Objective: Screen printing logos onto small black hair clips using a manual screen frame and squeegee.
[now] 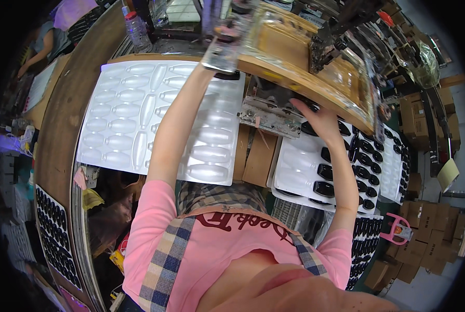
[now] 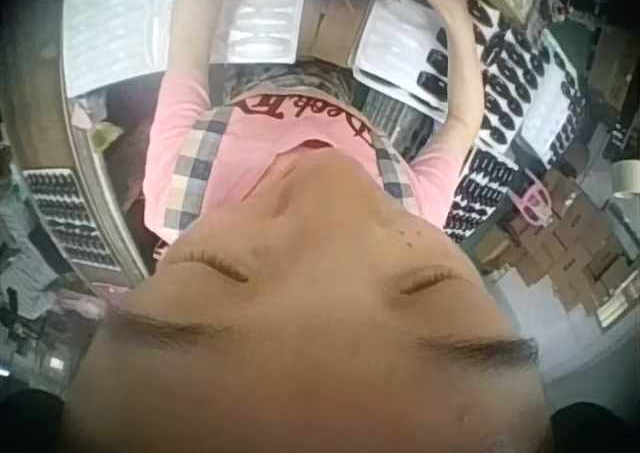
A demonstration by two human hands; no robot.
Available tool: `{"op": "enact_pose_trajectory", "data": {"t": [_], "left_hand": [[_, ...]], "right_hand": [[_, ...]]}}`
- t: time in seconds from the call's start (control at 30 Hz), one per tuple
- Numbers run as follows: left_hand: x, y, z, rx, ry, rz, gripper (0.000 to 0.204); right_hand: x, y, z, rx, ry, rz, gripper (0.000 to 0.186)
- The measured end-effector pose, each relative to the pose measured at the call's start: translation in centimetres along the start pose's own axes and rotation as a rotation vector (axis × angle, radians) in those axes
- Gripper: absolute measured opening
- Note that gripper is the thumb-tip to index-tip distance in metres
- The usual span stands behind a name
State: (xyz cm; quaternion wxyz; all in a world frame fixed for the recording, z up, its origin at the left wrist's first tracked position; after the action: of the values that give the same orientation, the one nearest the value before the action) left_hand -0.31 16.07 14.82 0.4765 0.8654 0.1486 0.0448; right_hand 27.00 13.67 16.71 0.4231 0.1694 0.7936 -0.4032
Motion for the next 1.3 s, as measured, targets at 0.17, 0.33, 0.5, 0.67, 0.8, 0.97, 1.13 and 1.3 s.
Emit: {"op": "enact_pose_trajectory", "data": {"t": [0.17,0.33,0.5,0.67,0.8,0.97,1.13,1.3], "left_hand": [[-5.0,-3.7,4.0,-0.131,0.346,0.222,0.019],[-4.7,-7.9,7.9,-0.164,0.526,-0.018,0.019],[-3.1,-10.0,9.5,-0.263,0.563,-0.256,0.02],[-2.4,-11.3,9.9,-0.291,0.578,-0.305,0.02],[-2.5,-11.0,9.9,-0.314,0.519,-0.505,0.023],[-2.6,-11.5,9.5,-0.313,0.453,-0.662,0.028],[-3.0,-11.2,9.2,-0.182,0.344,-0.991,0.029],[-2.2,-7.6,6.4,0.239,0.363,-0.653,0.02]], "right_hand": [[2.1,-0.4,-0.7,-0.059,-0.083,0.018,0.048],[0.6,1.9,1.3,-0.182,0.14,0.206,0.038],[-2.8,3.5,3.4,0.236,-0.147,0.273,0.026],[1.5,5.3,7.0,-0.078,-0.19,0.648,0.045],[0.4,2.8,5.8,0.039,-0.176,0.752,0.047],[0.5,4.6,5.8,0.031,-0.053,0.651,0.042],[-1.3,3.1,6.4,0.299,-0.069,0.305,0.044],[-3.8,4.2,7.4,0.11,0.136,-0.037,0.052]]}}
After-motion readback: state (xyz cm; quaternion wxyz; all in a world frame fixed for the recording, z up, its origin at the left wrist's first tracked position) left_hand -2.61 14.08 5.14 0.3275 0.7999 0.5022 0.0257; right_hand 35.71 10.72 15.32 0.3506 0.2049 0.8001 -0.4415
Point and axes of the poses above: each hand's wrist, its own z-axis away from the middle knuckle, its own x-axis out of the palm, y = z × x, the point moved 1 cm from there along -z, towards the middle knuckle, and after that the axes turned 5 degrees about z, right-handed, at the moved point
